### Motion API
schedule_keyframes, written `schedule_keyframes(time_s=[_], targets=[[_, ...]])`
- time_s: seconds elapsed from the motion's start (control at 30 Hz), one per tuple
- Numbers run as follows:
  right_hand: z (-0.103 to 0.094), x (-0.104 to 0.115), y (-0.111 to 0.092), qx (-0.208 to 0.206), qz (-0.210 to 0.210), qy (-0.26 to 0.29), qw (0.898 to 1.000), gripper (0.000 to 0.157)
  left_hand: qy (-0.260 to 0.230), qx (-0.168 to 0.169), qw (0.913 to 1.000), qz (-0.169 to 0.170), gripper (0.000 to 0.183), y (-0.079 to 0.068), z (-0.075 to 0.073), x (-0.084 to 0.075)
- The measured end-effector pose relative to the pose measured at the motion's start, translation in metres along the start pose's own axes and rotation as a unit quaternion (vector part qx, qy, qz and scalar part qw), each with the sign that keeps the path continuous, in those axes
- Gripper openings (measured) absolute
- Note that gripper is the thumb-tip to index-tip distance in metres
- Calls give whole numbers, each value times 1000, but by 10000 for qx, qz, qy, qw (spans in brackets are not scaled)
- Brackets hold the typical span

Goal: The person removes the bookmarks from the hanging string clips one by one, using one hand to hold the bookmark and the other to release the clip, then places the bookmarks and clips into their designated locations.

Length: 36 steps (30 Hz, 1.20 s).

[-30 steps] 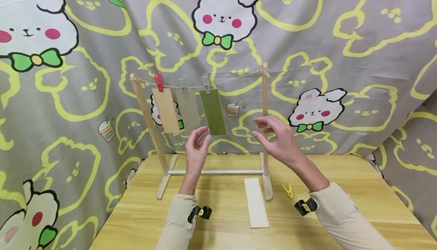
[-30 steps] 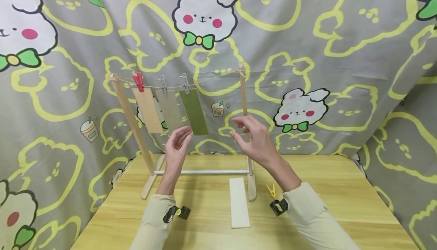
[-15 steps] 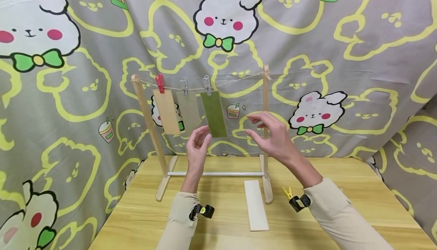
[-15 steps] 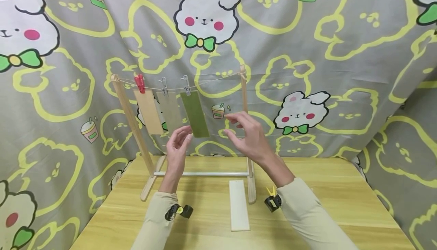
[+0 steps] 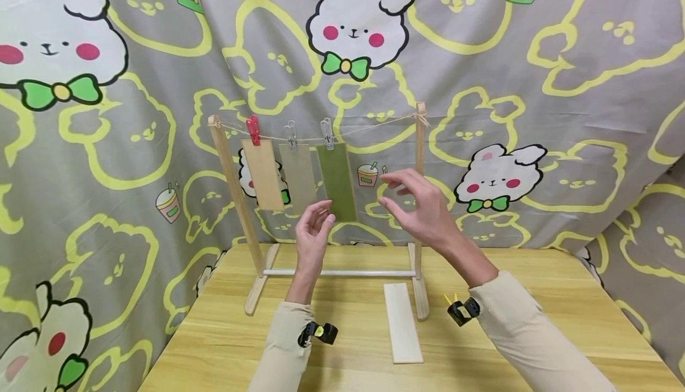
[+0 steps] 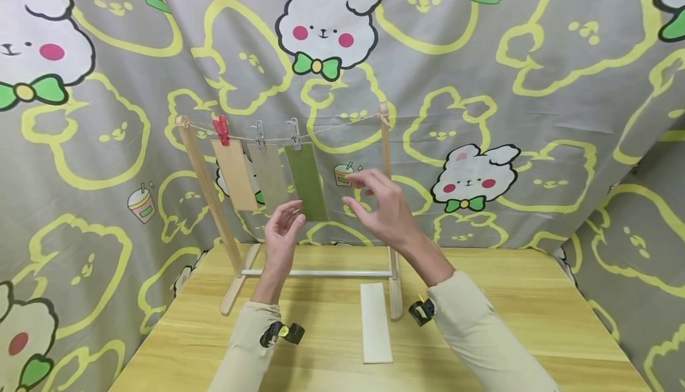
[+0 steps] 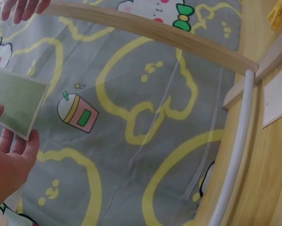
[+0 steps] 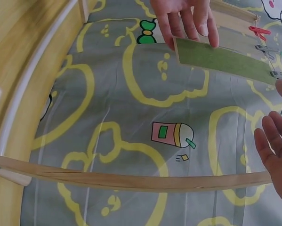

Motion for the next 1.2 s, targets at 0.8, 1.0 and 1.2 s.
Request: schedule_keyframes(time_s=[0.8, 1.0, 1.2], targets=[[1, 22, 39, 71, -393, -65, 9992, 34, -107, -466, 9989, 7, 34, 2, -1, -7], [1, 29, 50, 119, -428, -38, 9990, 31, 3, -533, 9986, 52, 34, 2, -2, -7], [-2, 39, 60, 62, -539, -226, 9983, 32, 114, -558, 9983, 84, 33, 3, -4, -6]])
Point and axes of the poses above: each hand's wrist, its own y-axis towards the middle knuckle, its own z-axis out of the palm, x = y × z, the point moved 1 cm from there along y, towards the middle knuckle, and after that the axes turned 14 degrees about z, right-handed, at the moved point
